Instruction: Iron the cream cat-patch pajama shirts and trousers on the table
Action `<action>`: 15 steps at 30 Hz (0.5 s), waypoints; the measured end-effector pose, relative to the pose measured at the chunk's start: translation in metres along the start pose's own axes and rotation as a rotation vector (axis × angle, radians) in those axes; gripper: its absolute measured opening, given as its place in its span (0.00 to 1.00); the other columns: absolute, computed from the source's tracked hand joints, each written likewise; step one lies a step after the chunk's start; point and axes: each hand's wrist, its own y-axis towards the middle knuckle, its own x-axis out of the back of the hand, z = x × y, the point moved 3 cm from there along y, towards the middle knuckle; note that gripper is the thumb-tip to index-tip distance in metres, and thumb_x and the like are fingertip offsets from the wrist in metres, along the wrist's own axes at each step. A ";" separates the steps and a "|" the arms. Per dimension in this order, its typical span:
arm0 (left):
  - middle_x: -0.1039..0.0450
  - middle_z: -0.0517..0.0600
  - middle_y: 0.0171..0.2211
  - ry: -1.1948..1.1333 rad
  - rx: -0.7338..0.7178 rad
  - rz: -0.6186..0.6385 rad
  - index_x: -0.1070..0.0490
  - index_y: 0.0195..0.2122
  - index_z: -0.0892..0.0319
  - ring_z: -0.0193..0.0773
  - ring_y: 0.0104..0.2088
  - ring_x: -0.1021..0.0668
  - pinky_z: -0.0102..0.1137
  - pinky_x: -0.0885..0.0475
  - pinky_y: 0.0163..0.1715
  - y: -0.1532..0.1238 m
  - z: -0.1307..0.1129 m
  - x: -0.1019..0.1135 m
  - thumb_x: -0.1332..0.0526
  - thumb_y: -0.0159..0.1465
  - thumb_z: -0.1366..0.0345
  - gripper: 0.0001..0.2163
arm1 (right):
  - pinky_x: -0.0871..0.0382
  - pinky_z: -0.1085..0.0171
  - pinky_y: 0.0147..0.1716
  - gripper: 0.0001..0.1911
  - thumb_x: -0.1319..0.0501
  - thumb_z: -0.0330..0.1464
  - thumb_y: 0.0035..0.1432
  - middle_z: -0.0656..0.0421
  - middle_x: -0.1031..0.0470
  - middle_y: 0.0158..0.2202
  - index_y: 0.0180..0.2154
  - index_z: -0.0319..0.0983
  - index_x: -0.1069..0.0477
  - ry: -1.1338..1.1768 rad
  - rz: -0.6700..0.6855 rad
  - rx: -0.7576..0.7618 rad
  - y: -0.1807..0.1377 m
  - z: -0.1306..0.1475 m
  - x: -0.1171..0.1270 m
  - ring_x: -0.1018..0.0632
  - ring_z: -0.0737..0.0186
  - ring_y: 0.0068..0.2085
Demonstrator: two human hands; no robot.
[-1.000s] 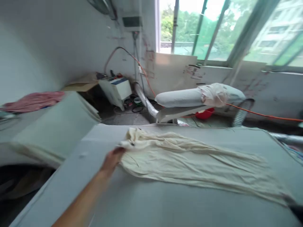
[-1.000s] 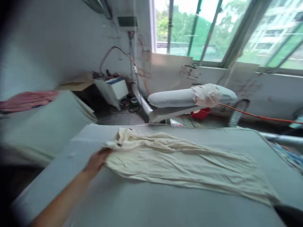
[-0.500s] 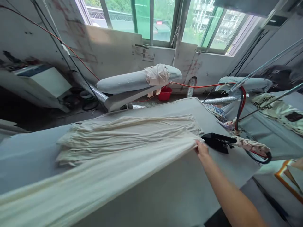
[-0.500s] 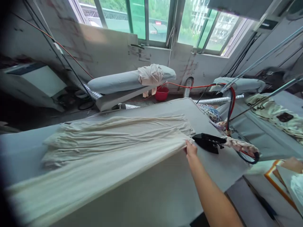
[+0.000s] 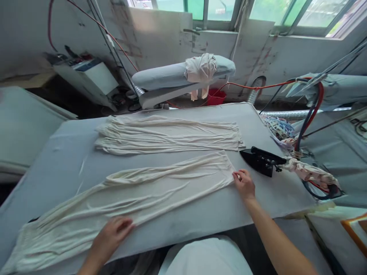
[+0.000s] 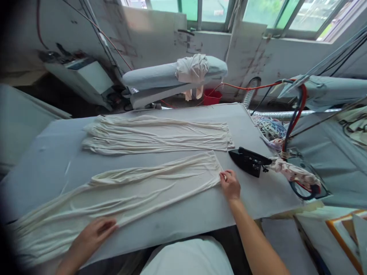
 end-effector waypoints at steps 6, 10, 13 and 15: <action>0.23 0.50 0.28 0.042 0.029 0.120 0.25 0.27 0.54 0.44 0.32 0.21 0.34 0.27 0.34 0.010 -0.032 -0.014 0.44 0.61 0.42 0.21 | 0.26 0.59 0.34 0.32 0.45 0.60 0.55 0.56 0.23 0.33 0.44 0.39 0.30 0.325 0.173 -0.010 0.078 0.053 0.013 0.22 0.59 0.30; 0.23 0.50 0.28 -0.021 0.003 0.070 0.26 0.26 0.54 0.44 0.33 0.21 0.35 0.26 0.38 0.007 -0.039 -0.004 0.44 0.63 0.45 0.19 | 0.25 0.59 0.36 0.26 0.38 0.52 0.50 0.53 0.22 0.36 0.41 0.39 0.30 0.137 0.173 -0.217 0.060 0.029 0.022 0.21 0.57 0.34; 0.23 0.50 0.30 -0.031 -0.022 0.037 0.25 0.26 0.54 0.44 0.35 0.21 0.36 0.25 0.41 -0.003 -0.039 -0.007 0.43 0.64 0.46 0.19 | 0.27 0.55 0.39 0.18 0.31 0.43 0.42 0.51 0.23 0.33 0.32 0.40 0.31 -0.030 0.168 -0.337 0.019 0.003 0.018 0.21 0.49 0.39; 0.21 0.51 0.34 -0.016 -0.038 0.031 0.23 0.28 0.53 0.45 0.40 0.20 0.37 0.24 0.45 -0.012 -0.038 -0.013 0.42 0.63 0.47 0.17 | 0.28 0.56 0.38 0.15 0.30 0.40 0.41 0.51 0.24 0.31 0.27 0.41 0.32 -0.046 0.160 -0.393 0.000 0.001 0.012 0.21 0.47 0.40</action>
